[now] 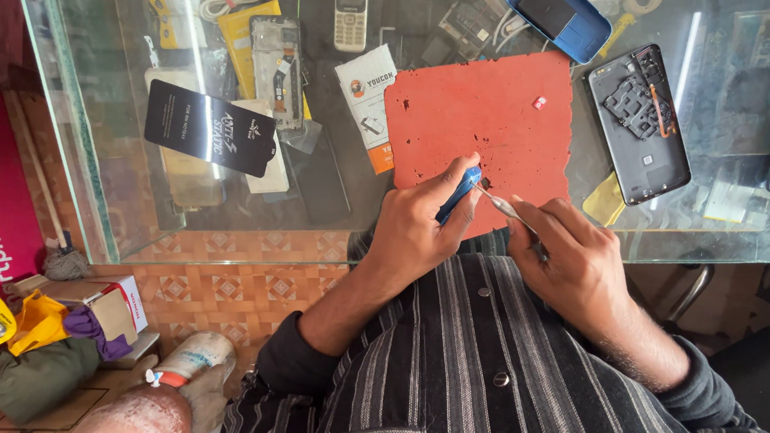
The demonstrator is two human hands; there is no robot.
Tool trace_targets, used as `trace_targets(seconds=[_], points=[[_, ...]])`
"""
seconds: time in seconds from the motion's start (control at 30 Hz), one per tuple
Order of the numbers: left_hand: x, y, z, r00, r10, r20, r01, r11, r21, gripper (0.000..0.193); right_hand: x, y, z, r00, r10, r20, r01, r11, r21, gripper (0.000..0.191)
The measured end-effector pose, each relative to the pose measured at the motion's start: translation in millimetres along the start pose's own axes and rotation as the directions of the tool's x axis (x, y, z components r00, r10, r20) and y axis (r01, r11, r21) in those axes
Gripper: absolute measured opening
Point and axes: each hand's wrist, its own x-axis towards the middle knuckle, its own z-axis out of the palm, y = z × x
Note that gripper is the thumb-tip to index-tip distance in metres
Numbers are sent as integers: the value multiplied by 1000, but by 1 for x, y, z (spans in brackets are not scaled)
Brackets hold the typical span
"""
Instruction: The person pries open the back cover of a small blue feature phone on a red mat, uses a screwdriver to remove and re-tighten screws, removes and reseats the battery and internal components, snaps the cover back on, and powers the phone on to check the screen.
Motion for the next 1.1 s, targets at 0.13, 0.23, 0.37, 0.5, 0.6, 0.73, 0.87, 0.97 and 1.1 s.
trace_targets(seconds=[0.13, 0.23, 0.37, 0.5, 0.6, 0.73, 0.87, 0.97, 1.1], points=[[0, 0, 1, 1000, 12, -6, -12, 1000, 5, 36, 3, 1, 4, 999, 36, 29, -37, 998, 50, 13], [0, 0, 3, 1000, 31, 0, -30, 999, 20, 36, 2, 1, 6, 998, 47, -44, -36, 973, 228, 31], [2, -3, 6, 993, 114, 9, -114, 989, 95, 38, -3, 6, 10, 997, 60, -46, -56, 994, 91, 13], [2, -4, 8, 989, 150, 17, -151, 981, 122, 40, -4, 15, 17, 998, 55, -9, -54, 994, 100, 9], [2, -3, 9, 989, 144, 12, -144, 982, 125, 40, -4, 18, 24, 996, 84, -33, -73, 967, 244, 16], [1, -2, 8, 988, 155, 22, -157, 976, 154, 40, -8, 20, 28, 992, 89, -92, -64, 966, 250, 13], [0, -3, 7, 979, 198, 50, -204, 959, 195, 41, -7, 31, 24, 967, 202, 155, -235, 942, 242, 9], [0, -3, 7, 979, 197, 54, -204, 958, 201, 42, -3, 39, 20, 881, 303, 363, -445, 792, 419, 7], [-2, -3, 6, 978, 187, 88, -201, 959, 199, 51, -4, 32, 20, 959, 249, 137, -284, 863, 419, 20]])
